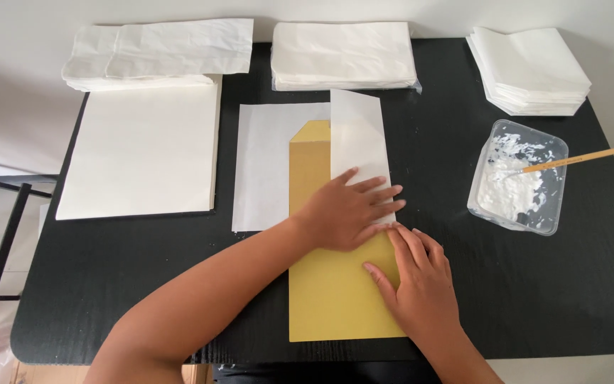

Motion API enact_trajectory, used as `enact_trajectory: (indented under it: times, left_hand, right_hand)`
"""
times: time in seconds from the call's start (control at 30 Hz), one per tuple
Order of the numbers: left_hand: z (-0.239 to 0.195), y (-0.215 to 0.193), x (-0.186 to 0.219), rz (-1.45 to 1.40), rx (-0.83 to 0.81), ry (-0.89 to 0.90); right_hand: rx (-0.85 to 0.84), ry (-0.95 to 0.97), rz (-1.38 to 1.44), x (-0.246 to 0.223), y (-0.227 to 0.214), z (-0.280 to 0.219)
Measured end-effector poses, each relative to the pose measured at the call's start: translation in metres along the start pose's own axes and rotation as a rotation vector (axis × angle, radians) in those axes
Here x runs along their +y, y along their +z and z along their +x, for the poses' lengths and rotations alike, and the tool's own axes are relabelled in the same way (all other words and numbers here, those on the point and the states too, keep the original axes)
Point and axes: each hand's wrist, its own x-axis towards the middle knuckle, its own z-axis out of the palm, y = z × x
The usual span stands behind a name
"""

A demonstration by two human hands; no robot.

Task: The person applies white adhesive to a white sheet of paper using a brush, then folds and presses the paper onto a yellow backing sheet. The person repeats the process by applying more adhesive and folding another section of the paper.

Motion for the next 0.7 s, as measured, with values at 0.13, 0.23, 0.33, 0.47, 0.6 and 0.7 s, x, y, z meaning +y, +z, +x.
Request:
enact_trajectory:
  times: [0.13,0.23,0.33,0.47,0.6,0.7]
  left_hand:
    - [0.028,0.041,-0.032,0.083,0.086,-0.107]
    - [0.052,0.042,-0.065,0.104,0.026,-0.172]
    - [0.074,0.026,-0.095,0.040,-0.177,-0.264]
    - [0.084,0.032,-0.117,0.066,-0.184,-0.381]
    - [0.082,0.039,-0.107,0.006,-0.135,-0.368]
    - [0.083,0.044,-0.095,-0.025,-0.059,-0.353]
  right_hand:
    - [0.033,-0.025,-0.002,0.000,0.000,0.001]
    - [0.008,-0.004,0.014,0.000,-0.001,0.000]
    - [-0.003,-0.006,0.019,0.001,-0.003,0.002]
    - [-0.019,0.019,0.014,0.003,-0.002,0.001]
    - [-0.070,0.074,0.001,0.008,-0.002,-0.015]
    - [-0.011,0.083,-0.103,0.015,0.002,-0.028]
